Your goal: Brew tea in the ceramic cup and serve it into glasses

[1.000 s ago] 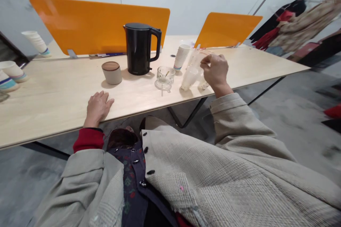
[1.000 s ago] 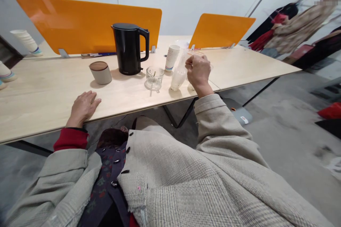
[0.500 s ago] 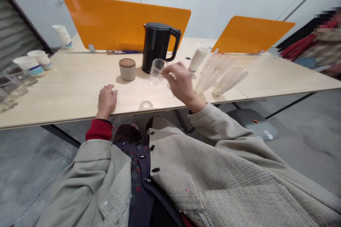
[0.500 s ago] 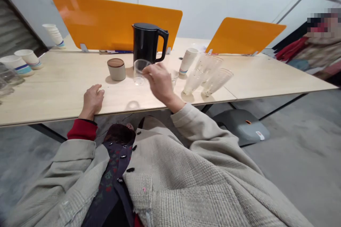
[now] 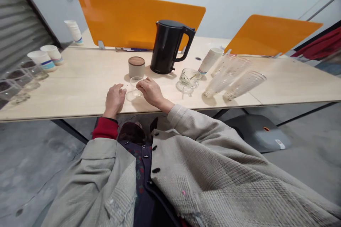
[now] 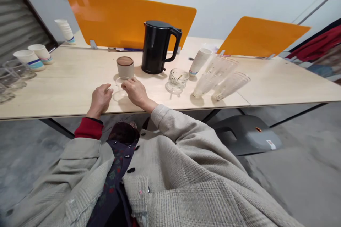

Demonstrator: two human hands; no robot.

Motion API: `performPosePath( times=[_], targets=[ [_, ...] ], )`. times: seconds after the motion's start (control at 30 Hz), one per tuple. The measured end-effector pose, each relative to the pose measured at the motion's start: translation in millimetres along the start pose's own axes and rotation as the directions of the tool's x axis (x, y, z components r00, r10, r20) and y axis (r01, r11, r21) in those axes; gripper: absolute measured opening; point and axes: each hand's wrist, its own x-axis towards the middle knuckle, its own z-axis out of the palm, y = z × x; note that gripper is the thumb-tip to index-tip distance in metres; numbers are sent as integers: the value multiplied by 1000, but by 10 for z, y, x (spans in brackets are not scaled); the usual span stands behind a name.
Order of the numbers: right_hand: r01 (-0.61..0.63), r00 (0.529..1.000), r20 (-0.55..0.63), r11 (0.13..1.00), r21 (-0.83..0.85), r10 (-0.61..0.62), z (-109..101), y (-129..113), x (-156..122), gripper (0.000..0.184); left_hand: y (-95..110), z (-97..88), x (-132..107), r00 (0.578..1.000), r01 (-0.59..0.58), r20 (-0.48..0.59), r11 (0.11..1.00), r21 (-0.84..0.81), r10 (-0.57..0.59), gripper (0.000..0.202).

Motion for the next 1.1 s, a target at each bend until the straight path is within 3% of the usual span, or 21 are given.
performPosePath(
  times=[0.23,0.33,0.47,0.63,0.8,1.1],
  targets=[
    [50,998,-29,999,21,-50,-90,92,-69,34,-32,8,-1,1000,-11,0,999,-39,11,49],
    [-14,994,-104,1000,-13,13,-243,207,-24,44,-17,13,-20,1000,0,9,999,-39,0,49],
    [-118,972,-203,993,22,120,-328,485,259,51,11,3,-68,998,-47,31,999,-19,48,50],
    [-190,960,-187,977,101,206,-162,733,785,68,33,-29,-88,994,-72,81,997,23,70,52],
    [-237,969,-58,969,70,241,37,696,1173,81,42,-41,-95,993,-77,90,997,28,74,51],
    [-268,963,21,956,117,267,361,745,1359,86,5,35,-140,990,-123,68,991,42,120,46]
  ],
)
